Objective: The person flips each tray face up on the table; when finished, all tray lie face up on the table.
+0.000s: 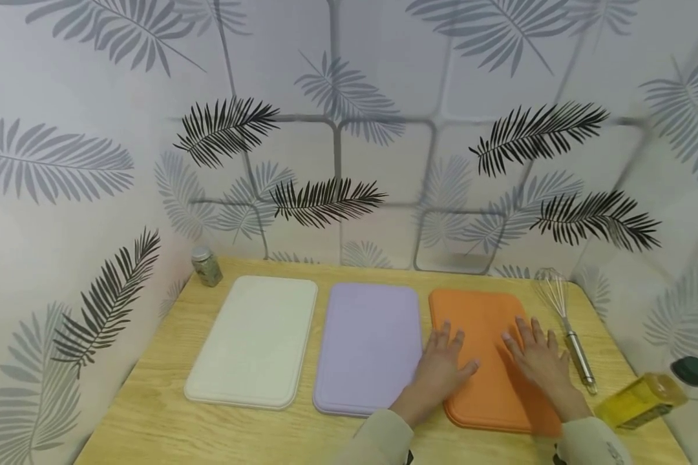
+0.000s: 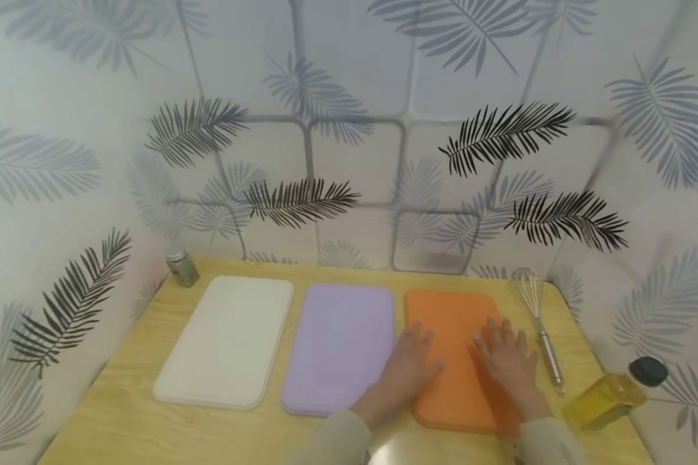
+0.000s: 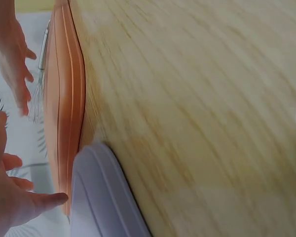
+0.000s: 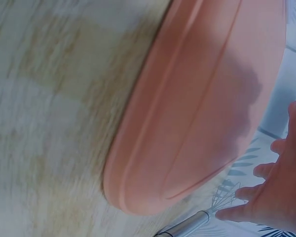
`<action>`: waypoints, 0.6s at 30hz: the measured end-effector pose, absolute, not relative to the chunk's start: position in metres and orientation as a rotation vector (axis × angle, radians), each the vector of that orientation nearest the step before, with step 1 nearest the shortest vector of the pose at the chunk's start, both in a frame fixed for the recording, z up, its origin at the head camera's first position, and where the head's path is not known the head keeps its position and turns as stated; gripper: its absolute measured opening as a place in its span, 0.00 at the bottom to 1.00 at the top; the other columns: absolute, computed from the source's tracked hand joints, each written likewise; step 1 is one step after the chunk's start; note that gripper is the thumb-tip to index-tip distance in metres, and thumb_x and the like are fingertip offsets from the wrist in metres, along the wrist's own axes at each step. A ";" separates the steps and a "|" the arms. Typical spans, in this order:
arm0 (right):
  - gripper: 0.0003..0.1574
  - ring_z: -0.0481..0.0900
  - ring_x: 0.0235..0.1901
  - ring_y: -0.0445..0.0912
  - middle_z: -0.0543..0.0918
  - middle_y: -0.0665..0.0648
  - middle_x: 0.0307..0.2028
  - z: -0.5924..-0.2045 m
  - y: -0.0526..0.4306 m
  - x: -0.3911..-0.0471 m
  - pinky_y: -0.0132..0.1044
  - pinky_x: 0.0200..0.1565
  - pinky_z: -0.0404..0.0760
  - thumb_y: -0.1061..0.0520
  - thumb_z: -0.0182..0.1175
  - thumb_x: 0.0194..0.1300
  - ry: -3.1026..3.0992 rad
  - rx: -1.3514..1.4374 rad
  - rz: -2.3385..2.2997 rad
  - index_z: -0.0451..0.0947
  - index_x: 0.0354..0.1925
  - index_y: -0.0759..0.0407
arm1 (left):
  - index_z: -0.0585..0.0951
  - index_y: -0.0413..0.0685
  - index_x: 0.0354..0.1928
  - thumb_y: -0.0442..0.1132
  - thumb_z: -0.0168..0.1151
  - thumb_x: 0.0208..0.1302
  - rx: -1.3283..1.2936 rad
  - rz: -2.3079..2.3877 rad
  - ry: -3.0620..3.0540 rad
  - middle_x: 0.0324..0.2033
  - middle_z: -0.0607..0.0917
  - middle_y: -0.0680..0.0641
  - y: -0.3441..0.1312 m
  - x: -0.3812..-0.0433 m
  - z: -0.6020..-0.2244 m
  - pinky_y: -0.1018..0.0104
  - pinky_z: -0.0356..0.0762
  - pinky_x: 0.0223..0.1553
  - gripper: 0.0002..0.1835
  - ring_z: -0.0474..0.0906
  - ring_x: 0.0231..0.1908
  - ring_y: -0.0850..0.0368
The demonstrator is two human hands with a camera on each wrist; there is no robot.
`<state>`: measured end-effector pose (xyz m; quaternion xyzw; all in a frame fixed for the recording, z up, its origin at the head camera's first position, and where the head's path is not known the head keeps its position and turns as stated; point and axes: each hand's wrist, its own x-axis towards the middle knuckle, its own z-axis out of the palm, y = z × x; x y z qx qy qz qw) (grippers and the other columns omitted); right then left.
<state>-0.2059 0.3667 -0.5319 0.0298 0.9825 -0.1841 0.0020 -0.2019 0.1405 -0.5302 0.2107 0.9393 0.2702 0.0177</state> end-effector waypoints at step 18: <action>0.50 0.37 0.64 0.81 0.40 0.79 0.69 -0.539 0.370 -0.210 0.83 0.52 0.43 0.28 0.26 0.72 2.957 0.153 -0.564 0.38 0.75 0.59 | 0.72 0.55 0.66 0.55 0.62 0.60 0.545 0.661 2.993 0.68 0.66 0.44 0.157 -0.196 -0.532 0.59 0.68 0.62 0.32 0.65 0.64 0.40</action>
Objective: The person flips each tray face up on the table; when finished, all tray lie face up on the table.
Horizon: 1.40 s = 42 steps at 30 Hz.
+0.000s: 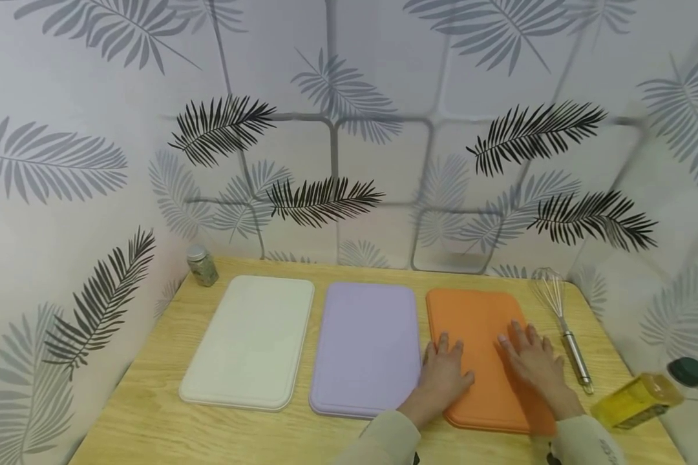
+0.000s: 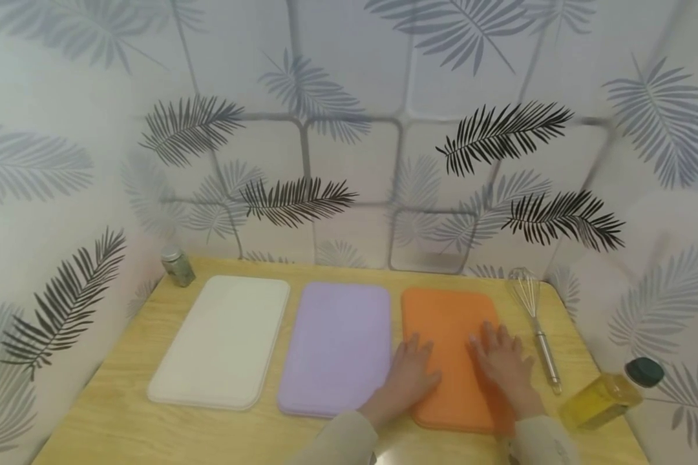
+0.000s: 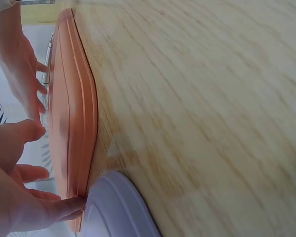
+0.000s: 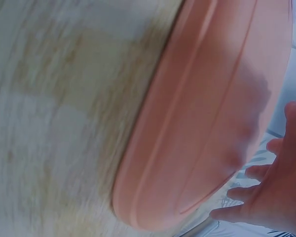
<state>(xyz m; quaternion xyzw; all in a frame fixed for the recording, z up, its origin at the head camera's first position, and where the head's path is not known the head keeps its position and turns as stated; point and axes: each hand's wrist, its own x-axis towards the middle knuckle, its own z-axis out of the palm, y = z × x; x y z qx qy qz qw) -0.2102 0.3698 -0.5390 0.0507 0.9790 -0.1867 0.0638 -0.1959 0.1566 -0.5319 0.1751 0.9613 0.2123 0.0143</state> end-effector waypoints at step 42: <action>0.47 0.53 0.54 0.84 0.61 0.84 0.60 -0.523 0.362 -0.220 0.78 0.44 0.62 0.35 0.45 0.70 2.917 0.283 -0.641 0.55 0.70 0.68 | 0.75 0.45 0.62 0.58 0.65 0.57 0.709 0.360 2.995 0.65 0.70 0.38 0.152 -0.196 -0.522 0.59 0.65 0.64 0.35 0.70 0.61 0.38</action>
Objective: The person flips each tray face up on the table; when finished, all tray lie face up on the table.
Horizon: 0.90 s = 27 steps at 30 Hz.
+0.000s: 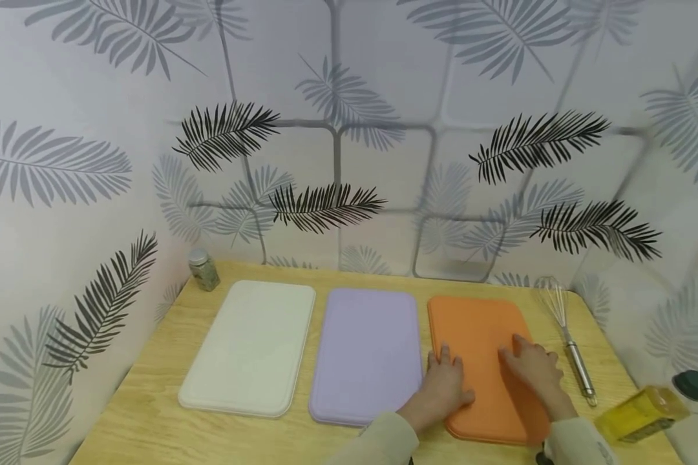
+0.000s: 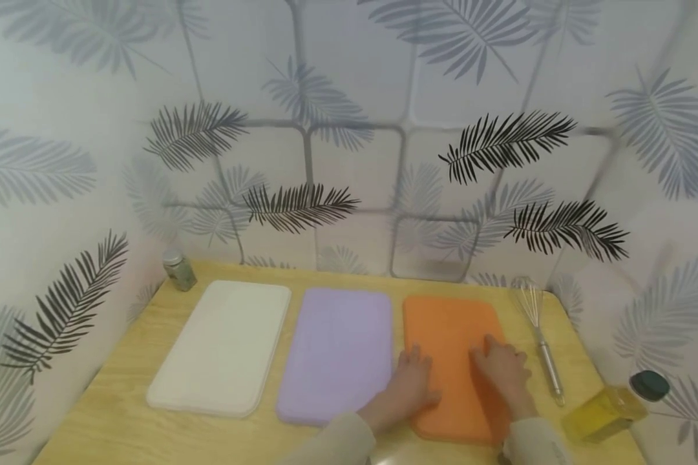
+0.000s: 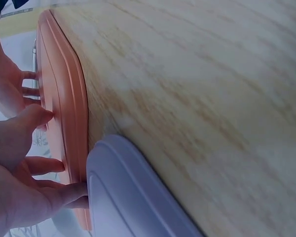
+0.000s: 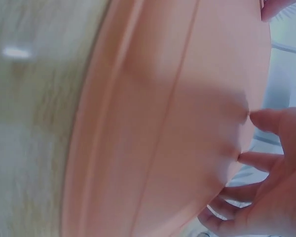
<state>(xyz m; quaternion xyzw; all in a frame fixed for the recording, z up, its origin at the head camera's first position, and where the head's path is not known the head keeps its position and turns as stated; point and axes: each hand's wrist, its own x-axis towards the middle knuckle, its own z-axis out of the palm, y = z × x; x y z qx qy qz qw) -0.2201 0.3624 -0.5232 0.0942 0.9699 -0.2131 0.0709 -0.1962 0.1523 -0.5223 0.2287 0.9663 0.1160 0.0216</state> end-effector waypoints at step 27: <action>0.45 0.69 0.57 0.71 0.67 0.77 0.61 -0.519 0.387 -0.206 0.60 0.56 0.71 0.46 0.65 0.61 2.897 0.185 -1.070 0.64 0.64 0.75 | 0.76 0.44 0.61 0.63 0.68 0.52 0.758 0.255 2.976 0.63 0.71 0.38 0.156 -0.202 -0.525 0.56 0.64 0.64 0.40 0.68 0.63 0.43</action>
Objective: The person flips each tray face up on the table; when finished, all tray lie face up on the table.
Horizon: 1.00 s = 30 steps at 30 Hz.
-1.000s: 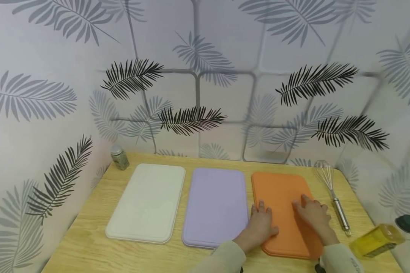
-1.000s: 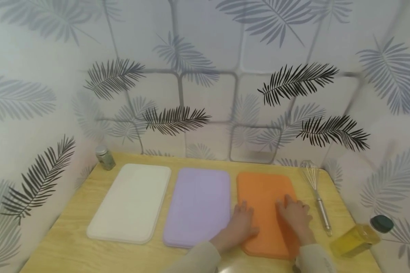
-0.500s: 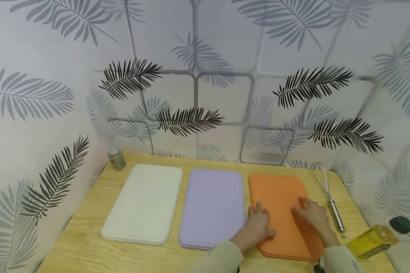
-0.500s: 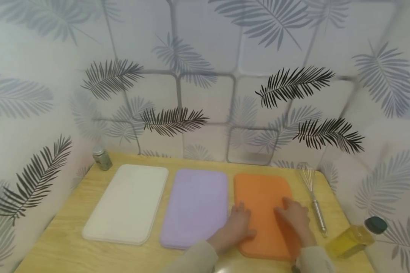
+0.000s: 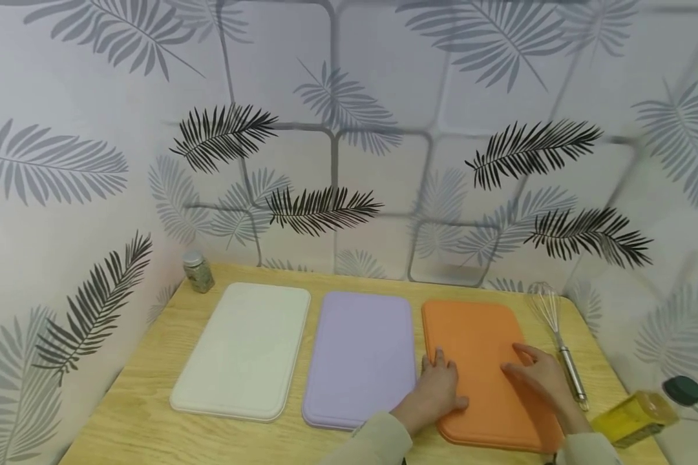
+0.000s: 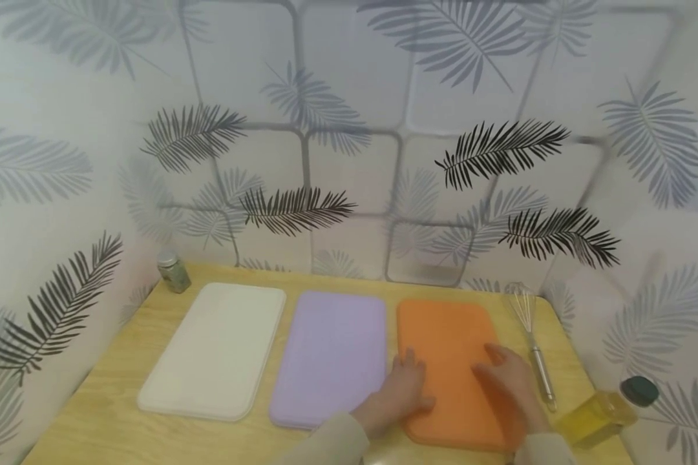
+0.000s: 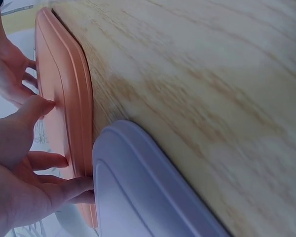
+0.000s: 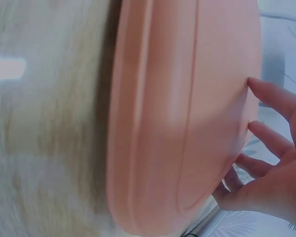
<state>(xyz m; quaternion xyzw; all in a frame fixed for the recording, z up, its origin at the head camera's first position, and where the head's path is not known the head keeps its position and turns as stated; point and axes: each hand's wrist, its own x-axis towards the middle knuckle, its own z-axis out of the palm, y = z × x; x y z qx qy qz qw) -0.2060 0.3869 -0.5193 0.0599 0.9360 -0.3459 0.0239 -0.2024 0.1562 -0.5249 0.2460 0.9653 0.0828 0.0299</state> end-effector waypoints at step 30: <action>0.30 0.72 0.49 0.74 0.75 0.81 0.49 -0.459 0.386 -0.214 0.61 0.45 0.75 0.63 0.70 0.51 3.128 -0.072 -0.732 0.75 0.50 0.79 | 0.68 0.45 0.68 0.71 0.63 0.47 0.731 0.521 2.829 0.67 0.63 0.39 0.141 -0.202 -0.520 0.66 0.75 0.54 0.51 0.70 0.58 0.45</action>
